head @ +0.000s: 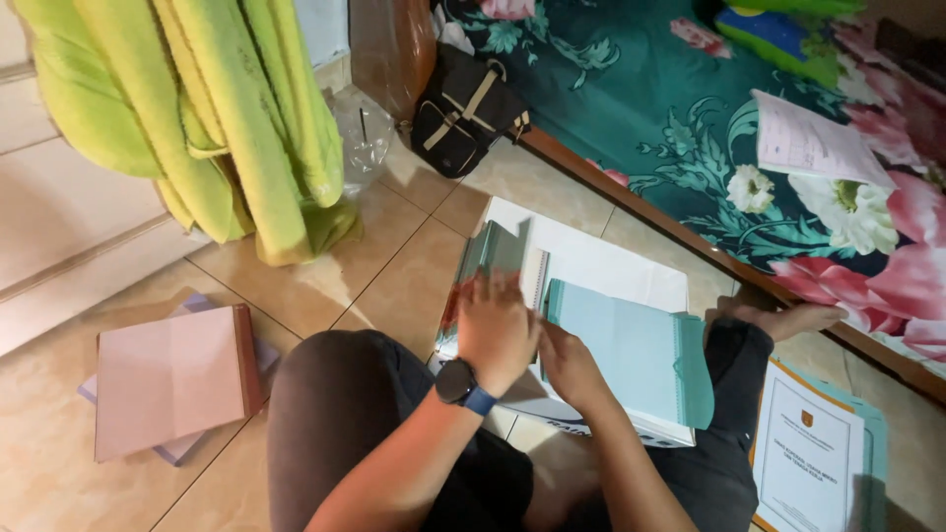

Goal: The person is sitting on the floor, picking up blue and pink invitations from stacks and carefully placing them into a white box.

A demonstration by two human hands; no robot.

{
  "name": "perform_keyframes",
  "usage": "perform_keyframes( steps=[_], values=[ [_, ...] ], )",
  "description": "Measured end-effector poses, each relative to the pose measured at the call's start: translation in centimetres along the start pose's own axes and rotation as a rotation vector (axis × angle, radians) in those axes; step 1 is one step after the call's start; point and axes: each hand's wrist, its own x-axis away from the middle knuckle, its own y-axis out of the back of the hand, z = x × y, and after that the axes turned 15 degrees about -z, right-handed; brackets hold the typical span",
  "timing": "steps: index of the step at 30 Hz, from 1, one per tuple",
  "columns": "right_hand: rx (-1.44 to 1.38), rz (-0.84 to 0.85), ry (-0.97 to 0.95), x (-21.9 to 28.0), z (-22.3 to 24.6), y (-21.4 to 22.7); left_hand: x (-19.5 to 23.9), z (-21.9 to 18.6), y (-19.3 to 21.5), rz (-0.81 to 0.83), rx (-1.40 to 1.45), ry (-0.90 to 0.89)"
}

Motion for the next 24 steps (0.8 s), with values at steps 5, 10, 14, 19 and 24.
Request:
perform_keyframes(
  steps=[5, 10, 14, 19, 24],
  values=[
    [-0.712, -0.231, -0.519, -2.1, -1.2, 1.5, 1.8, -2.3, -2.7, 0.071, 0.370, -0.066],
    [-0.866, -0.328, -0.705, -4.4, -13.4, 3.0, 3.3, -3.8, -3.4, 0.168, 0.604, -0.272],
    [-0.647, -0.419, -0.646, -2.0, -18.8, 8.1, 5.1, -5.0, -5.0, 0.202, 0.643, -0.375],
    [-0.406, -0.459, -0.618, 0.8, -24.3, 9.0, 8.7, -4.8, -9.7, 0.192, 0.604, -0.471],
    [0.206, -0.479, -0.489, 2.5, -21.0, 7.8, 9.8, -3.5, -11.1, 0.350, 0.456, -0.510]
  ],
)
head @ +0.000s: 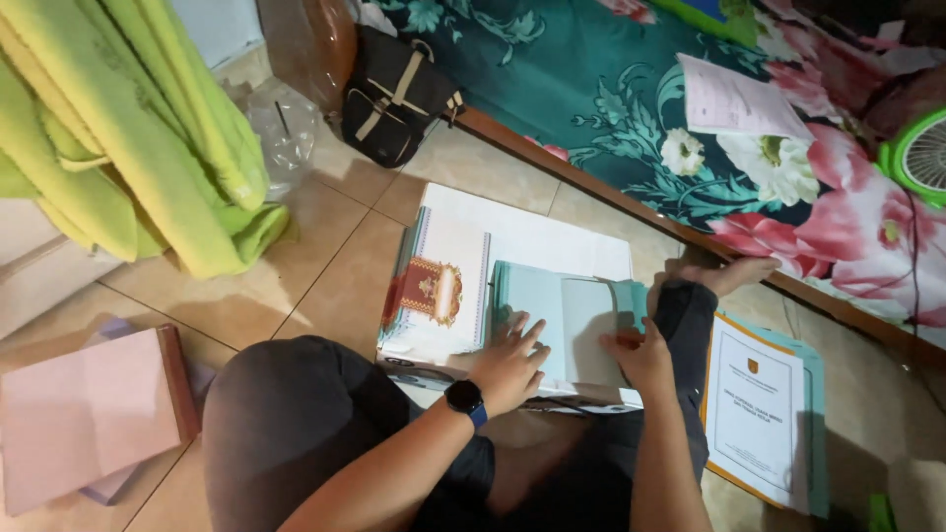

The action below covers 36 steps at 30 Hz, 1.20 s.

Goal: The person is sitting on the floor, picking up blue and pink invitations from stacks and carefully placing them into a white box.

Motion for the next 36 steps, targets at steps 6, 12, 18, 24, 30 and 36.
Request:
perform_keyframes(
  steps=[6, 12, 18, 24, 30, 36],
  values=[
    [0.098, -0.093, 0.148, -0.4, -0.4, -0.7, 0.5, 0.5, -1.6, 0.020, -0.051, 0.122],
    [0.124, -0.123, 0.018, -1.1, -1.3, 0.5, 2.1, 1.9, -7.6, -0.182, -0.175, 0.182],
    [0.073, -0.180, -0.014, -0.7, -1.8, 0.7, 1.8, 1.6, -8.0, -0.297, -0.133, 0.207],
    [0.095, -0.250, 0.035, -0.2, -2.0, 0.3, 1.8, 2.0, -7.8, -0.155, -0.098, 0.220],
    [0.073, -0.324, 0.084, 0.5, -2.2, -0.1, 1.6, 0.8, -4.9, -0.054, -0.130, 0.225],
    [-0.141, -0.285, -0.036, 0.9, -0.3, 1.1, 0.3, 0.3, -3.6, -0.036, -0.087, 0.253]
  ],
)
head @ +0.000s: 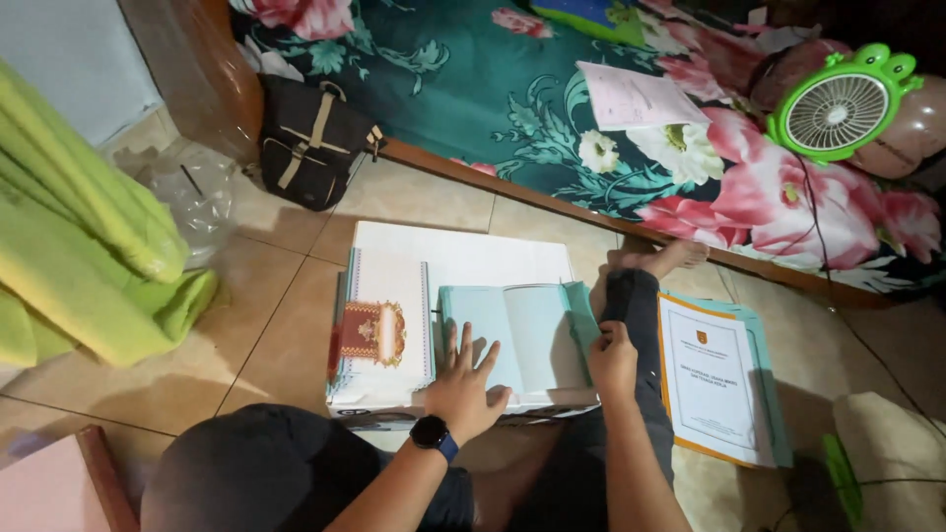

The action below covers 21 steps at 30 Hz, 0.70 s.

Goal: The person is sitting on the floor, picking up blue and pink invitations from stacks and carefully placing them into a white box.

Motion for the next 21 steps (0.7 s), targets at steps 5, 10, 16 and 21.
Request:
perform_keyframes(
  steps=[5, 10, 16, 21],
  values=[
    [0.040, -0.072, 0.106, 0.4, -0.1, -0.9, 0.0, 0.1, -0.3, 0.038, 0.041, -0.002],
    [0.129, -0.050, 0.111, 1.2, 0.3, -1.0, 0.3, 0.0, -0.2, 0.076, 0.032, -0.004],
    [0.528, -0.160, 0.381, 2.6, -3.1, -5.1, -0.1, 0.0, -0.2, 0.213, -0.019, 0.012],
    [0.255, 0.099, 0.940, 7.7, 3.6, -7.1, 1.4, 1.1, -4.5, 0.128, -0.116, 0.027]
  ],
)
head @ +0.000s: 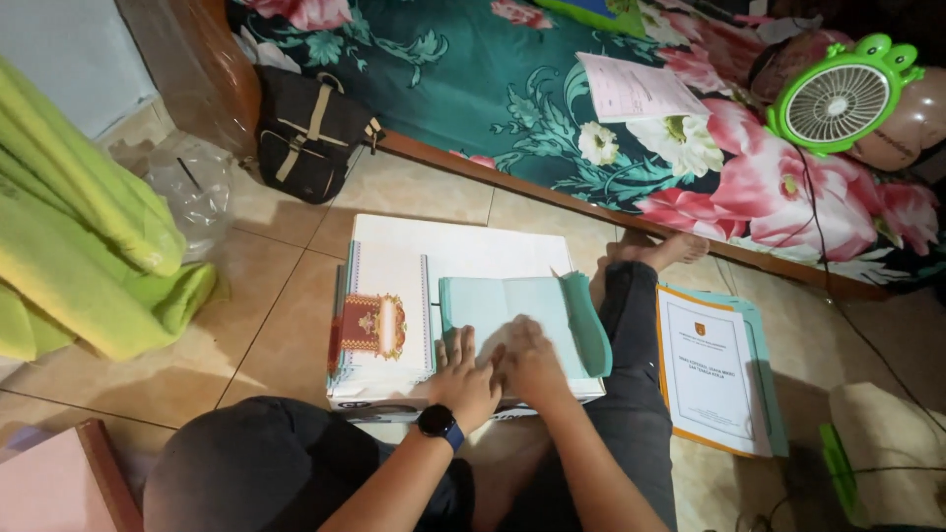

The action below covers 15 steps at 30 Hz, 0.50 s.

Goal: The person is sitting on the floor, picking up blue and pink invitations from stacks and carefully placing them into a white box.

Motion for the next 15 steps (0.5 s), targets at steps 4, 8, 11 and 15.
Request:
perform_keyframes(
  steps=[4, 8, 11, 15],
  values=[
    [-0.057, 0.513, -0.250, -3.2, 0.4, 2.1, 0.5, 1.2, -1.5, -0.068, -0.030, -0.036],
    [0.123, 0.604, -0.309, -4.6, -3.4, 0.6, 0.6, 1.6, -2.1, -0.166, 0.035, -0.128],
    [0.194, 0.636, -0.378, -5.2, -6.0, 0.5, -0.1, 0.2, 1.3, -0.022, 0.056, -0.020],
    [0.176, 0.662, -0.415, -4.6, -7.0, 0.9, -1.2, -0.7, 4.8, 0.257, 0.078, 0.084]
  ],
)
